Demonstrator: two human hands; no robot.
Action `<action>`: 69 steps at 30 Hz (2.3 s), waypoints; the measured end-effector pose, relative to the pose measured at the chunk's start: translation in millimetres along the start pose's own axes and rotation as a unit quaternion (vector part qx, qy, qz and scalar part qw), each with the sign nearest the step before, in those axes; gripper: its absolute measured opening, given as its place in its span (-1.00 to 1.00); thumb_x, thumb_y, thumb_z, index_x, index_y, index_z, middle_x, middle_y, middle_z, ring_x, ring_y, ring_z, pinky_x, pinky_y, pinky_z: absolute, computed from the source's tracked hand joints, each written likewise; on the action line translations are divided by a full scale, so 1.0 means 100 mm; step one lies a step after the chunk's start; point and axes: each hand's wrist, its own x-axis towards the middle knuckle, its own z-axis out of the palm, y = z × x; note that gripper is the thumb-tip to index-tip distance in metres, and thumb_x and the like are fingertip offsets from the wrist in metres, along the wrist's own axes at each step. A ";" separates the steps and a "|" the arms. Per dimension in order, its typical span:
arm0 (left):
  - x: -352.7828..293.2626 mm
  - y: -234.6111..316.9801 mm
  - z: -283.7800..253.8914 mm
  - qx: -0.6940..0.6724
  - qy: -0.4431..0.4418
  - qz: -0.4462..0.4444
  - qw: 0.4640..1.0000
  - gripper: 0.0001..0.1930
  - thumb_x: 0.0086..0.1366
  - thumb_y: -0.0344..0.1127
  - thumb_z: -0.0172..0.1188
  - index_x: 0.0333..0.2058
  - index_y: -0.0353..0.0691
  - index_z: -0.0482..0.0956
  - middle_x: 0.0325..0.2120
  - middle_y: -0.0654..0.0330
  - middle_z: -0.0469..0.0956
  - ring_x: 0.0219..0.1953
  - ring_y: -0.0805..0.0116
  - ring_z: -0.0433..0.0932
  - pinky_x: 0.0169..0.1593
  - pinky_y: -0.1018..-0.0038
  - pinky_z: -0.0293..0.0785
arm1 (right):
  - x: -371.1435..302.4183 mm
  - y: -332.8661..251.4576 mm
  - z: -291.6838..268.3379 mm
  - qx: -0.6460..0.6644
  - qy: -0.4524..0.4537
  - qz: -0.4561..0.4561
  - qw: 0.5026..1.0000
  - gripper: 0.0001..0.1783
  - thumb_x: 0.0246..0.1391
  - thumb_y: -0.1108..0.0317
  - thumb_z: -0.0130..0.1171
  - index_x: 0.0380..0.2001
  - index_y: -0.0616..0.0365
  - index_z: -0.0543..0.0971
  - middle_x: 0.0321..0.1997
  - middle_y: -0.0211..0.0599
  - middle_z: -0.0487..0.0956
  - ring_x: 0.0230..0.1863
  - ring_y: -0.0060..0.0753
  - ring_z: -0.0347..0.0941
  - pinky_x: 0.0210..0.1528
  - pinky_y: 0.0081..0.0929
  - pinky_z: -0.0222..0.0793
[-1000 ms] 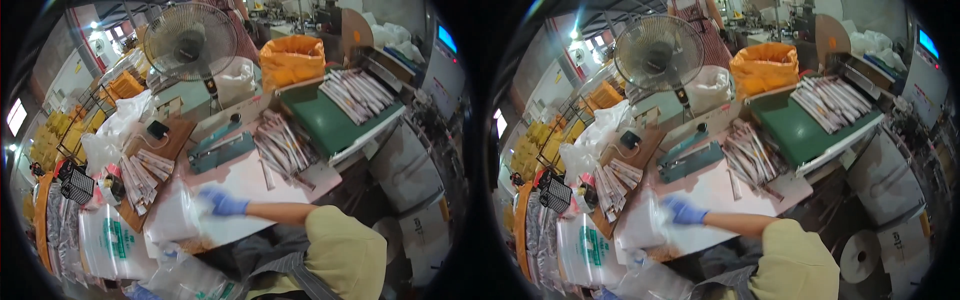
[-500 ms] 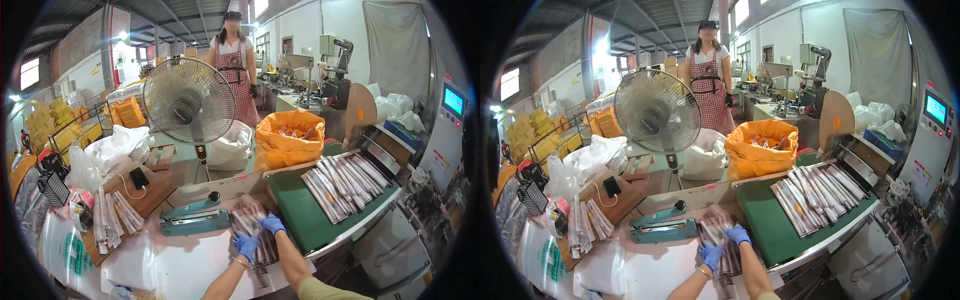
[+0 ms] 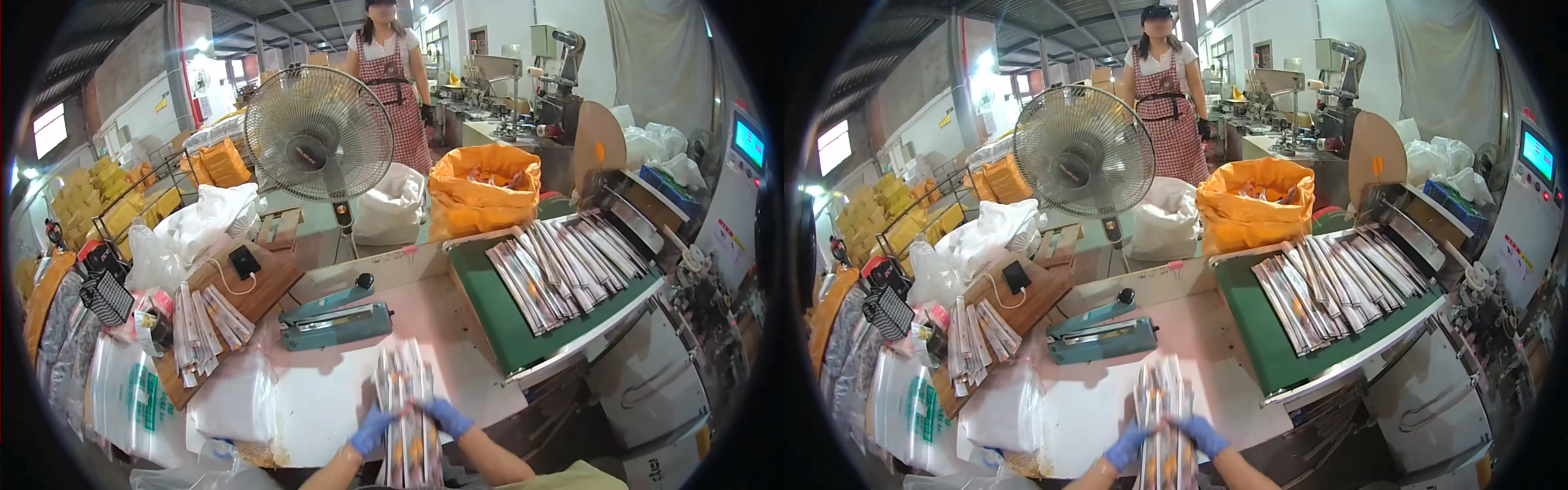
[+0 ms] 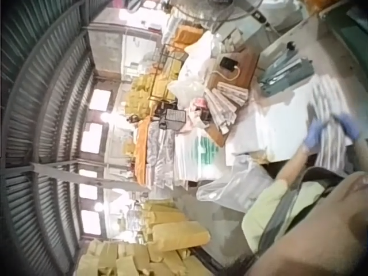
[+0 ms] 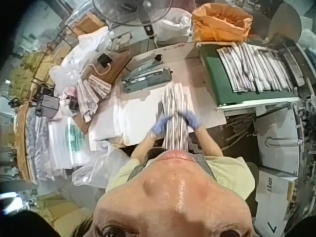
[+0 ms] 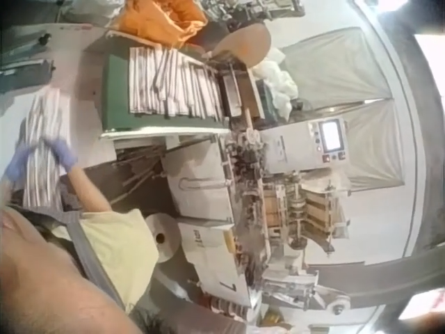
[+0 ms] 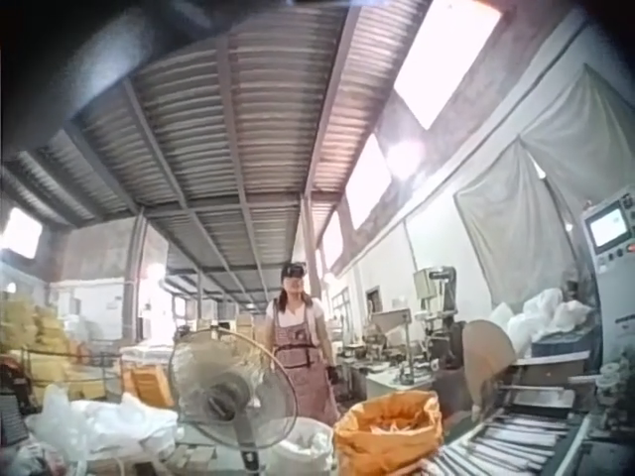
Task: Manually bagging bunches of items and sealing them using a heat sealing machine.
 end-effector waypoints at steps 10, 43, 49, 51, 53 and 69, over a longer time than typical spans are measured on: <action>-1.12 0.14 0.04 -0.004 0.037 0.097 0.995 -0.37 -0.23 -0.52 0.36 -0.07 -0.22 0.36 -0.19 0.22 0.45 -0.16 0.42 0.44 -0.12 0.48 0.43 | -0.59 0.11 0.69 -0.110 -0.072 -0.263 0.956 0.07 -0.38 0.21 0.42 0.15 0.28 0.00 0.03 -0.21 0.31 0.01 -0.38 0.26 0.01 -0.48 0.25; -0.80 1.12 -0.35 -0.054 -0.071 0.062 0.994 -0.23 -0.20 -0.27 0.27 0.07 -0.20 0.18 -0.12 0.17 0.40 -0.08 0.33 0.40 0.02 0.41 0.33 | -0.14 -1.09 1.63 -0.177 -0.252 -0.344 0.887 -0.18 -0.28 0.30 0.29 0.13 0.12 0.20 0.21 -0.26 0.14 0.17 -0.39 0.11 0.16 -0.40 0.06; -1.17 0.60 -0.04 -0.385 -0.079 -0.025 0.919 -0.60 0.05 -0.28 0.14 -0.10 0.07 0.27 -0.16 0.24 0.31 -0.11 0.38 0.33 -0.01 0.41 0.32 | 0.33 -0.37 1.25 -0.062 -0.429 0.032 0.901 -0.57 -0.24 0.18 0.08 -0.34 0.33 0.49 -0.20 0.00 0.45 -0.19 -0.09 0.41 -0.12 -0.26 0.34; -1.30 0.64 -0.02 -0.330 -0.028 0.059 0.942 -0.46 0.02 -0.09 0.22 -0.05 -0.07 0.23 -0.14 0.24 0.30 -0.07 0.36 0.31 0.07 0.48 0.20 | 0.37 -0.30 1.29 -0.003 -0.432 0.040 0.901 -0.62 -0.28 0.21 0.10 -0.40 0.32 0.49 -0.31 0.01 0.43 -0.25 0.03 0.42 -0.23 -0.15 0.41; -1.52 0.71 -0.54 0.050 0.076 -0.091 0.992 -0.41 0.02 -0.03 0.21 0.00 -0.18 0.31 -0.15 0.09 0.42 -0.11 0.38 0.39 -0.06 0.53 0.31 | 0.51 -0.14 1.34 -0.007 -0.461 0.023 0.887 -0.62 -0.27 0.21 0.10 -0.40 0.32 0.48 -0.35 -0.02 0.43 -0.26 0.05 0.42 -0.23 -0.13 0.41; -1.24 0.90 -1.56 0.559 0.236 0.234 0.759 -0.74 0.14 -0.16 -0.03 -0.50 -0.27 0.41 -0.55 -0.09 0.44 -0.42 -0.10 0.43 -0.32 0.21 0.35 | 0.62 0.58 1.90 -0.109 -0.329 0.053 0.936 -0.66 -0.12 0.16 0.12 -0.50 0.29 0.54 -0.44 -0.24 0.54 -0.44 -0.46 0.43 -0.30 -0.55 0.34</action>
